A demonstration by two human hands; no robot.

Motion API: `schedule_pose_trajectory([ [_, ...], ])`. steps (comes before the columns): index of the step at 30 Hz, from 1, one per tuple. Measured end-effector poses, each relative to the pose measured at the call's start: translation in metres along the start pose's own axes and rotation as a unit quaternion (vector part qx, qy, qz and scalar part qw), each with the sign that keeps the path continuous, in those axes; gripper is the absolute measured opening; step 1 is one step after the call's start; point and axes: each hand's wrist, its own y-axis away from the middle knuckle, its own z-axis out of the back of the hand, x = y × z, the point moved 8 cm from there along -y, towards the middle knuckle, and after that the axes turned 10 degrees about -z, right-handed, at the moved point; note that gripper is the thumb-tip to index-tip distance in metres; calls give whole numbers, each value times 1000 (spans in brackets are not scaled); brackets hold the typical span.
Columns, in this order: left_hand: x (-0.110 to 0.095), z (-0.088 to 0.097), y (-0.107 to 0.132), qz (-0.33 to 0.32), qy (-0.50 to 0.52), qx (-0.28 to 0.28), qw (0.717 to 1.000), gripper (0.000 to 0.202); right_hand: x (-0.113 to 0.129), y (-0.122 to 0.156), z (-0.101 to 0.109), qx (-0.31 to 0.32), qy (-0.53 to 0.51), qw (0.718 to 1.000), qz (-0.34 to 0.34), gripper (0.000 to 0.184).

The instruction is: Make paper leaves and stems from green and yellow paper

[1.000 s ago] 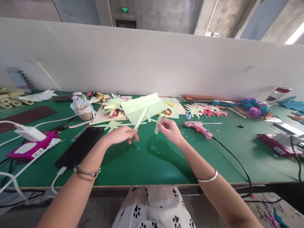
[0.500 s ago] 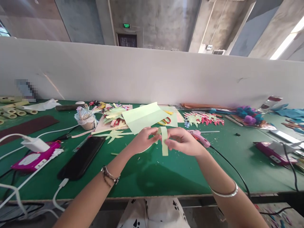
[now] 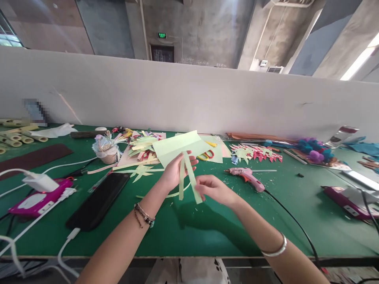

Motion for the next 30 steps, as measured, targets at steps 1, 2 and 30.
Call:
schedule_pose_trajectory([
  [1,4,1,2,23,34,-12,999,19,-7,-3,-6,15,13,1000,-15,26],
  [2,7,0,4,44,65,-16,997,18,-11,-5,-11,30,37,999,-26,26],
  [30,-5,-11,21,-18,-219,79,972,34,41,-48,59,-207,173,961,65,13],
])
